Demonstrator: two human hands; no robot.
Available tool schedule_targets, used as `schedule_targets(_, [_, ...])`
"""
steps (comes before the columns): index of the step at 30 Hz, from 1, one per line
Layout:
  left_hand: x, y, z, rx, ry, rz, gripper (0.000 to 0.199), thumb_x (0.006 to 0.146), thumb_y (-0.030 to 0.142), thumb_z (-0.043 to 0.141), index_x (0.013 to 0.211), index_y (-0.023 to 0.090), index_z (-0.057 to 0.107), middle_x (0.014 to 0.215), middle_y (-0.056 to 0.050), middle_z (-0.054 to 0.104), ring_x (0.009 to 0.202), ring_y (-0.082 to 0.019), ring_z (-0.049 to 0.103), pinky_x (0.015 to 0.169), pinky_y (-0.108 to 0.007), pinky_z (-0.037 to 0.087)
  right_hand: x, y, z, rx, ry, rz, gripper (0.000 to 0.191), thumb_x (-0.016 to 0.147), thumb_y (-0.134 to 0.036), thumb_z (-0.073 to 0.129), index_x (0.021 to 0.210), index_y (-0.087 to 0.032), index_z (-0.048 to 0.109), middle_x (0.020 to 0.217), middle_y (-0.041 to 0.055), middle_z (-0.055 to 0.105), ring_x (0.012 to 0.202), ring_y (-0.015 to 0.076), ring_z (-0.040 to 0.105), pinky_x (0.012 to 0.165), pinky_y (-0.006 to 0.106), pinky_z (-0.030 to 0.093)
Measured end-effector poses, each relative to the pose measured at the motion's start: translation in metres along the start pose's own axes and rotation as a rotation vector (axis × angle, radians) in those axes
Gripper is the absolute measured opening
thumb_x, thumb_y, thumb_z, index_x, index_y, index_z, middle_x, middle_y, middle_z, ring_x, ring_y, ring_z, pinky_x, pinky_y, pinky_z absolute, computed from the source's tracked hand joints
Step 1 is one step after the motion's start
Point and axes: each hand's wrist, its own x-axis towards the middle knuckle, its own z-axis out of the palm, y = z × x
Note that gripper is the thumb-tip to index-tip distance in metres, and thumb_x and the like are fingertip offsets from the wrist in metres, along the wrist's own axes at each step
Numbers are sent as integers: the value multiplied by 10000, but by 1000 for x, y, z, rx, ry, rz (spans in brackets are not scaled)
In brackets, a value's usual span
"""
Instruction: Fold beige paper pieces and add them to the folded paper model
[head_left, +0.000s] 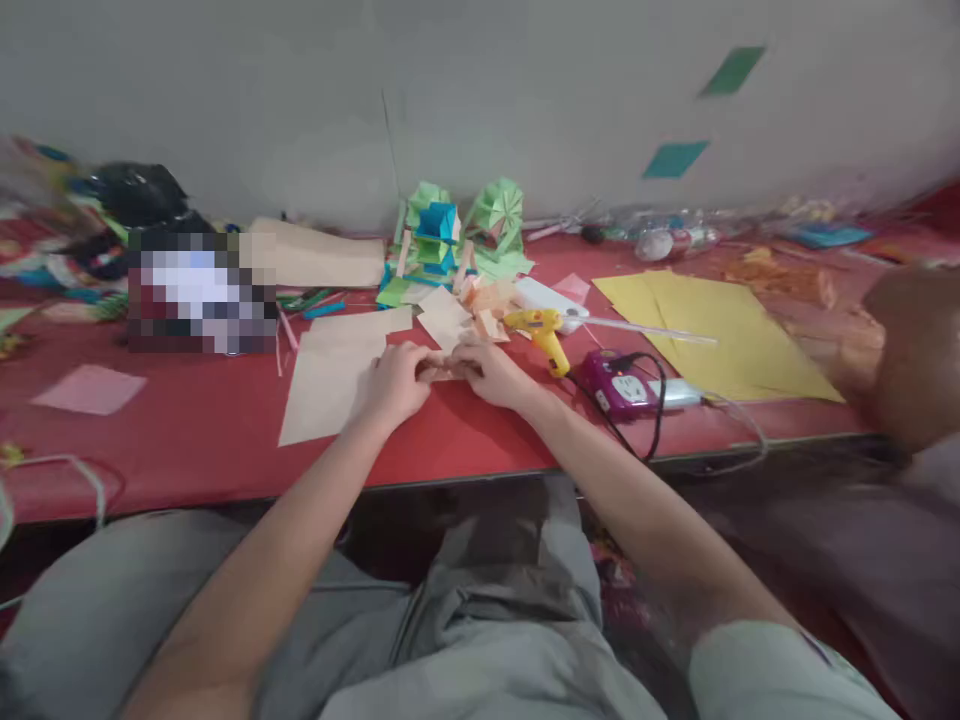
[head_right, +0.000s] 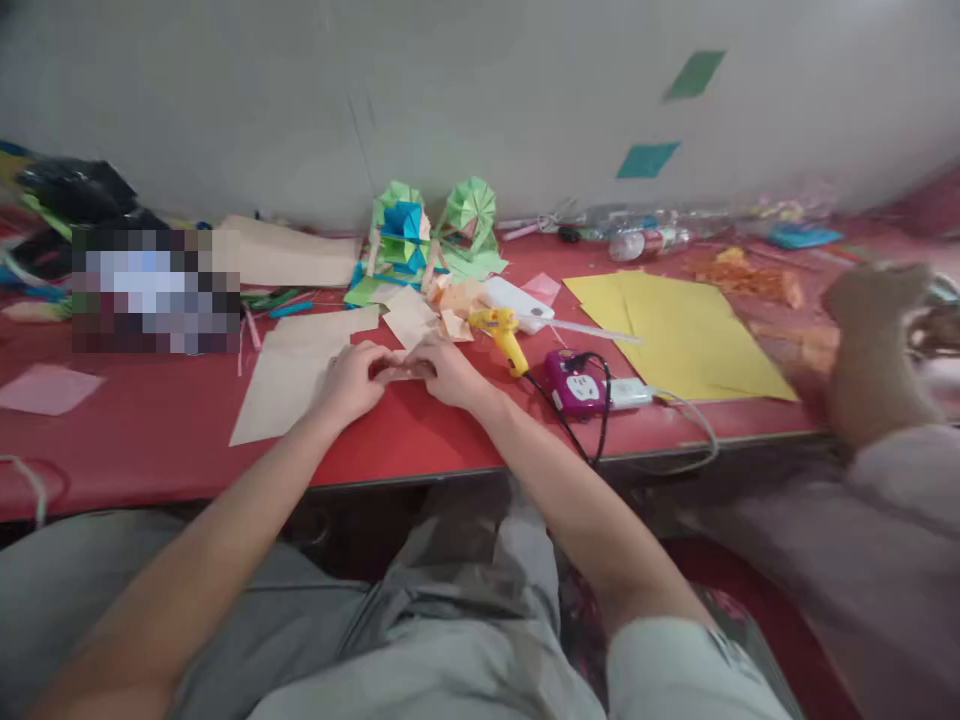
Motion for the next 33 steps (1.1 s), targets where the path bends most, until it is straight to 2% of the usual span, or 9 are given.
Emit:
schedule_targets(8, [-1,6,-8,-92,-18,0,91,868,217,620,902,266,689,1032,-13,706,1011,-252,609,870,-398,423,-2,-3,-5,26,-29,37,399,722,66,457,859,-170,749,919,63,682,893,172,625,811,296,484])
schedule_targets(11, [-1,6,-8,-96,-2,12,84,866,217,626,903,263,687,1008,-14,705,1001,-253,609,859,-398,426,-3,-7,-7,0,-13,15,342,768,21,503,840,-181,769,954,66,704,910,180,645,855,319,498])
schedule_targets(15, [-2,4,-5,-115,29,14,73,852,205,636,901,245,671,972,-16,707,969,-245,613,850,-389,436,-4,-10,-8,-20,-23,0,150,805,-124,652,869,-175,778,978,83,696,892,194,651,839,331,515])
schedule_targets(18, [-2,4,-4,-114,37,26,72,845,199,632,892,240,668,967,-19,707,955,-244,614,847,-390,441,-3,-8,-7,-21,-20,-2,119,852,-177,665,874,-188,781,960,78,698,885,189,651,839,331,514])
schedule_targets(27, [-2,6,-7,-117,30,44,123,836,189,588,867,243,694,976,-24,703,958,-239,613,865,-391,448,-1,-7,-7,22,-7,30,134,877,-138,639,856,-190,760,925,64,722,862,178,656,805,310,512])
schedule_targets(33, [-5,12,-13,-109,24,61,73,811,288,652,826,244,708,911,-19,691,910,-238,615,831,-386,432,1,-5,-6,-90,15,21,162,887,-106,594,786,-164,707,784,53,685,782,174,607,763,306,473])
